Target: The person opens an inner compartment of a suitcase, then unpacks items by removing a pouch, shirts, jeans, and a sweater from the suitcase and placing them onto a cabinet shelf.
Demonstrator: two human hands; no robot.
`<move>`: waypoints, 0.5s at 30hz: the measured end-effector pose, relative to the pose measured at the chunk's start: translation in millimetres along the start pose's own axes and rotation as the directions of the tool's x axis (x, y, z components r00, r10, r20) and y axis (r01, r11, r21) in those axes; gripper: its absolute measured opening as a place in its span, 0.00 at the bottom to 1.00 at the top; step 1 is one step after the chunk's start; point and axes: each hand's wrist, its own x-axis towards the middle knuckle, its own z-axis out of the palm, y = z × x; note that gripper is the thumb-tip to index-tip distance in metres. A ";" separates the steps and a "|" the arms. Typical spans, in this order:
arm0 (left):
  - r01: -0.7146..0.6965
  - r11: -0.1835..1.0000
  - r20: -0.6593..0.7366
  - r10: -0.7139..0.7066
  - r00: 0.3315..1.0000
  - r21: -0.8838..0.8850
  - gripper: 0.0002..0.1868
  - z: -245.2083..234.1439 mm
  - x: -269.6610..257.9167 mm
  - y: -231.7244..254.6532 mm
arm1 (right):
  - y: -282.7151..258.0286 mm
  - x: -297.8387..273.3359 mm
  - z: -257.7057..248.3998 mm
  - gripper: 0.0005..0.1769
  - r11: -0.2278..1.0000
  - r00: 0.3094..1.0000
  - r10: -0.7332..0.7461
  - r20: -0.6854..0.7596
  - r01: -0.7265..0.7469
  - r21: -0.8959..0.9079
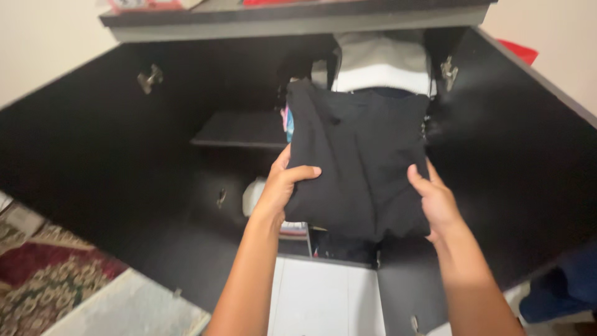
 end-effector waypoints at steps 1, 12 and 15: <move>-0.017 0.999 0.028 0.017 0.999 -0.027 0.37 1.6 14.4 4.5 | -8.0 8.5 1.5 0.34 1.000 0.999 -0.025 -0.021 0.025 0.008; 0.034 0.978 0.309 0.032 0.950 -0.205 0.46 -24.7 168.0 -1.7 | -29.7 109.1 10.2 0.33 0.968 0.954 -0.228 -0.196 0.245 0.062; 0.060 0.969 0.359 0.031 0.933 -0.239 0.46 -28.0 193.4 -6.5 | -26.9 124.8 5.0 0.33 0.941 0.931 -0.317 -0.182 0.332 0.061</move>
